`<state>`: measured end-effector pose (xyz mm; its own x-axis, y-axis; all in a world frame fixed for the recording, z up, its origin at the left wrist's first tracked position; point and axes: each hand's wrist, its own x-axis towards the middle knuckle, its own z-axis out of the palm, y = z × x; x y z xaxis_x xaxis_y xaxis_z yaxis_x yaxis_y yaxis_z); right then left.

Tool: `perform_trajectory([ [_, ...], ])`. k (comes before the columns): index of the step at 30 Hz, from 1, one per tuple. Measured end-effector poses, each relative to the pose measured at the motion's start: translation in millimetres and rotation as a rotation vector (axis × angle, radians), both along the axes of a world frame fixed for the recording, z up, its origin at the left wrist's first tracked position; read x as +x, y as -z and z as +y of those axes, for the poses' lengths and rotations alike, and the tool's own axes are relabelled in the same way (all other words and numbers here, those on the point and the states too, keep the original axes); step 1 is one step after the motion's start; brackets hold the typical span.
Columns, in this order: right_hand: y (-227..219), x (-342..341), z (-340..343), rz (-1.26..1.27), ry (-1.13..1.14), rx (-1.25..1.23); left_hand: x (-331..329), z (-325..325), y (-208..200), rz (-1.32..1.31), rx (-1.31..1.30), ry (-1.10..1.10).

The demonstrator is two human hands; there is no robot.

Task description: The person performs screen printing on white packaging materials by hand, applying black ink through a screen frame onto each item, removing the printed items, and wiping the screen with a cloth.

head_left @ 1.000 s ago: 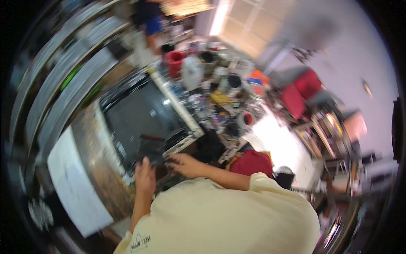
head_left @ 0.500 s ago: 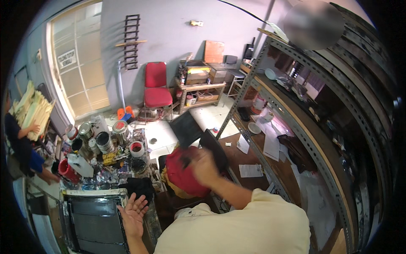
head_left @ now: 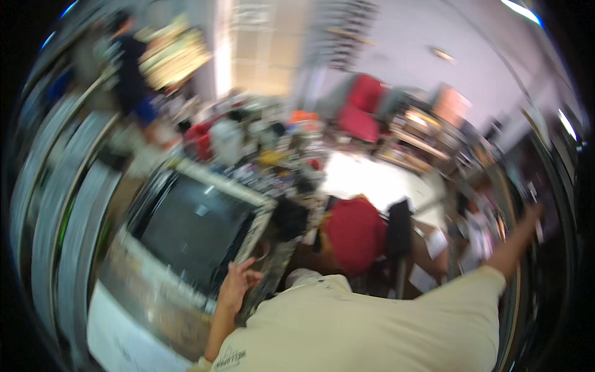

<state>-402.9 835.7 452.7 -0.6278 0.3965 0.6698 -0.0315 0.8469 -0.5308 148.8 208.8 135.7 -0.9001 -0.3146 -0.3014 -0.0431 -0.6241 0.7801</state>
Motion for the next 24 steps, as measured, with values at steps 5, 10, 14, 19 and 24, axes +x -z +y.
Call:
perform_trajectory([
  [5,22.8,-13.5,-136.2,0.239,-0.2,0.039,96.2,-16.6,19.2,-0.077,-0.096,-0.637],
  [10,106.8,126.5,-398.0,0.155,-0.982,-0.167,189.8,-40.5,52.6,-0.492,-0.272,-1.334],
  [14,206.9,235.6,-592.8,-0.511,-1.639,-0.145,226.5,-59.7,126.7,-0.976,-0.664,-1.377],
  [19,265.9,313.6,-791.8,-0.334,-2.146,0.503,189.0,-53.5,176.0,-1.531,-0.981,-1.105],
  [24,323.4,341.0,-967.9,0.146,-2.161,0.94,171.5,-55.9,181.5,-1.653,-0.965,-0.999],
])
